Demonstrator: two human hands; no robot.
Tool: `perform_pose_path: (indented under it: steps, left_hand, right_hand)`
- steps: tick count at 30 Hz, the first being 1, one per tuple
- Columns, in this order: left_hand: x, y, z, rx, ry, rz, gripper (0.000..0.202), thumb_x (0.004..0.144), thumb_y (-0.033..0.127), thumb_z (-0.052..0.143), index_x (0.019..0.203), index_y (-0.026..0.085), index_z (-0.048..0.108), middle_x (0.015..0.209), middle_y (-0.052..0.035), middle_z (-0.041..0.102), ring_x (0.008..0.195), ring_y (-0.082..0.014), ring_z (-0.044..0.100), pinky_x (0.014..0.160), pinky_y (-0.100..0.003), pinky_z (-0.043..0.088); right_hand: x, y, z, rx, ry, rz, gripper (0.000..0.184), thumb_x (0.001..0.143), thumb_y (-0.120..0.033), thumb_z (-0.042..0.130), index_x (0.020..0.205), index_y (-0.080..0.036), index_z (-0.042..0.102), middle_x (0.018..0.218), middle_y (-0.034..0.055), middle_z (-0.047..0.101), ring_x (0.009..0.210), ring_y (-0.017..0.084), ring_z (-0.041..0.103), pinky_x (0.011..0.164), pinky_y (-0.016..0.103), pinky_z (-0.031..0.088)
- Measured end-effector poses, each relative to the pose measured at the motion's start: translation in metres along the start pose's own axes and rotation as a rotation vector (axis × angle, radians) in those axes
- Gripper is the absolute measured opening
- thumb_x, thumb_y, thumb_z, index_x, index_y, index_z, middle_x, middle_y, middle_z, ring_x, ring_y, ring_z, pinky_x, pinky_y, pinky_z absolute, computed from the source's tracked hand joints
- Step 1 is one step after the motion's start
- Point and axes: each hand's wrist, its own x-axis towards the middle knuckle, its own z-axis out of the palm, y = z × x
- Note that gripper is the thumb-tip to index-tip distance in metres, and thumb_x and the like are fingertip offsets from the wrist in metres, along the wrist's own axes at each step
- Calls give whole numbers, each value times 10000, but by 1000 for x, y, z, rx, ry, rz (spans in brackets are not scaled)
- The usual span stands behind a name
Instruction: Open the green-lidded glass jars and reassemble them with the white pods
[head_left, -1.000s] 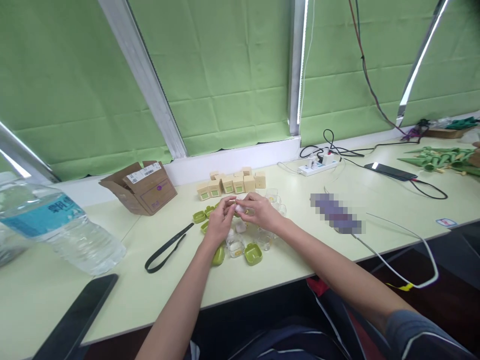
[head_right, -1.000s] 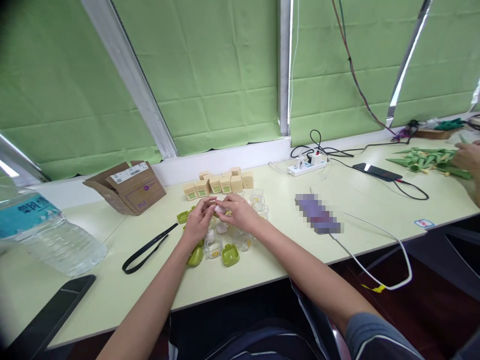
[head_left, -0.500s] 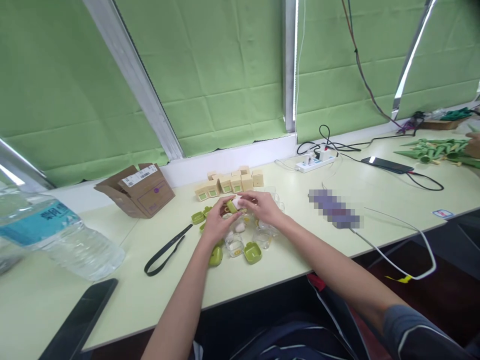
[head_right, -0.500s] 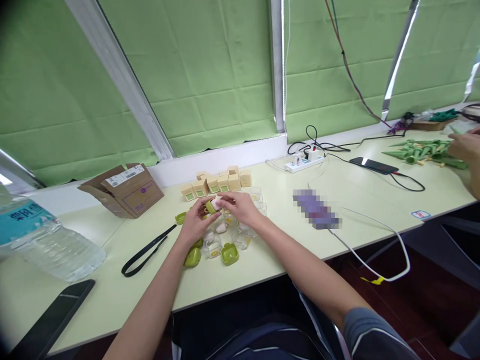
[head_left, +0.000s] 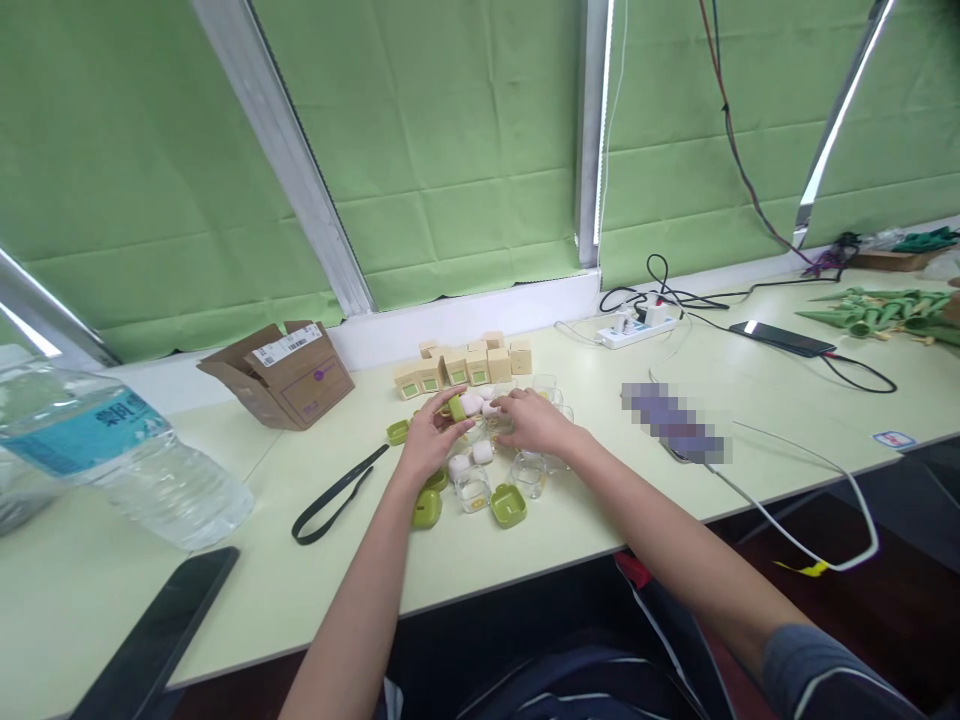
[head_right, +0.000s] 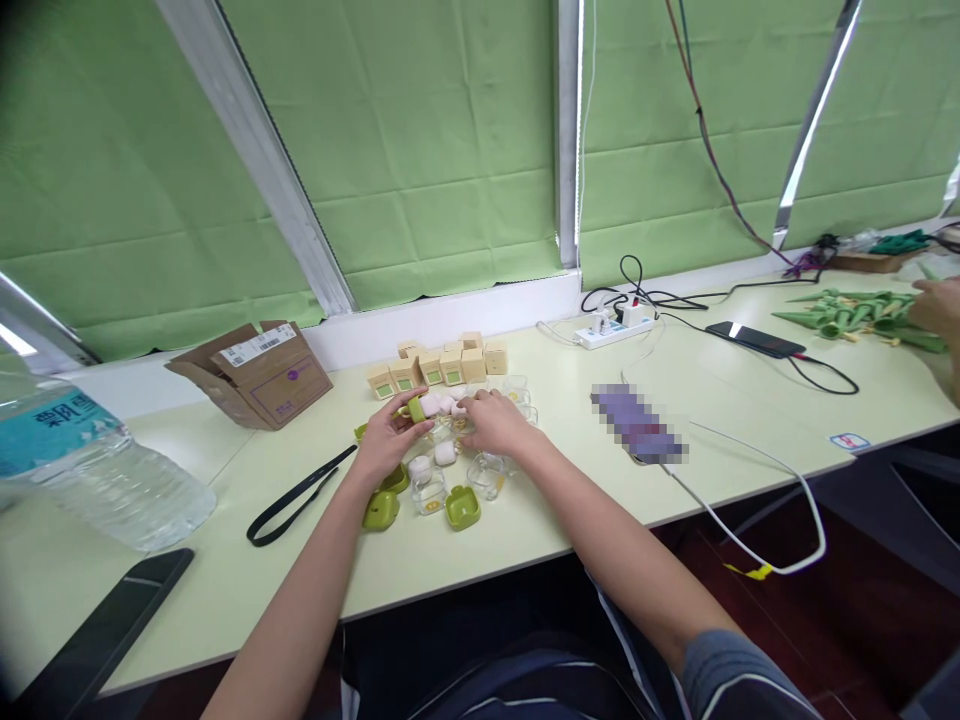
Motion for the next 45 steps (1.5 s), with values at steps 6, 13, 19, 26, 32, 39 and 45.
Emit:
perform_pose_path:
  steps: [6, 13, 19, 26, 32, 39, 45]
  left_hand:
    - [-3, 1, 2, 66, -82, 48, 506, 748, 316, 733, 1233, 228, 620, 1315, -99, 592, 1085, -240, 627, 946, -405, 520]
    - [-3, 3, 1, 78, -41, 63, 504, 704, 295, 767, 1185, 219, 637, 1243, -90, 638, 1010, -232, 653, 922, -404, 522]
    - [-2, 1, 0, 21, -47, 68, 571, 671, 303, 804, 1213, 212, 650, 1246, -102, 651, 1061, -255, 643, 953, -430, 515]
    - [-5, 6, 2, 163, -41, 161, 545, 685, 287, 789, 1218, 271, 678, 1292, -65, 635, 1170, -260, 598, 983, -412, 520]
    - [-9, 12, 8, 272, -109, 97, 637, 759, 316, 714, 1374, 303, 547, 1354, -24, 611, 1053, -247, 670, 1004, -436, 514]
    - [-5, 14, -12, 381, -136, 119, 524, 810, 454, 673, 1307, 303, 608, 1330, -74, 588, 1184, -256, 578, 967, -389, 503]
    - [-10, 7, -49, 620, -73, -31, 416, 783, 466, 676, 1151, 275, 692, 1156, -69, 634, 1038, -250, 600, 925, -400, 482]
  right_hand:
    - [-1, 4, -3, 178, 35, -36, 526, 668, -321, 803, 1149, -192, 631, 1031, 101, 622, 977, 261, 577, 833, 343, 447]
    - [-2, 1, -13, 561, 129, -120, 628, 722, -211, 747, 1321, -210, 560, 1134, 89, 625, 929, 184, 641, 867, 335, 512]
    - [-2, 2, -18, 878, 92, -88, 633, 790, -336, 727, 1374, -219, 513, 1187, 83, 676, 941, 178, 676, 869, 333, 545]
    - [1, 3, -13, 979, 21, -99, 472, 825, -442, 683, 1223, -189, 668, 1027, 57, 748, 900, 206, 707, 829, 332, 559]
    - [5, -3, -6, 1141, -13, -92, 564, 784, -464, 723, 1268, -188, 639, 1162, 69, 713, 1084, 247, 663, 949, 387, 530]
    - [7, -17, 2, 1011, 59, 18, 580, 844, -422, 683, 1365, -231, 513, 1235, 123, 660, 921, 188, 697, 807, 338, 563]
    - [1, -4, -10, 460, 32, -81, 177, 904, -269, 586, 969, -201, 736, 848, 31, 735, 737, 139, 638, 705, 251, 452]
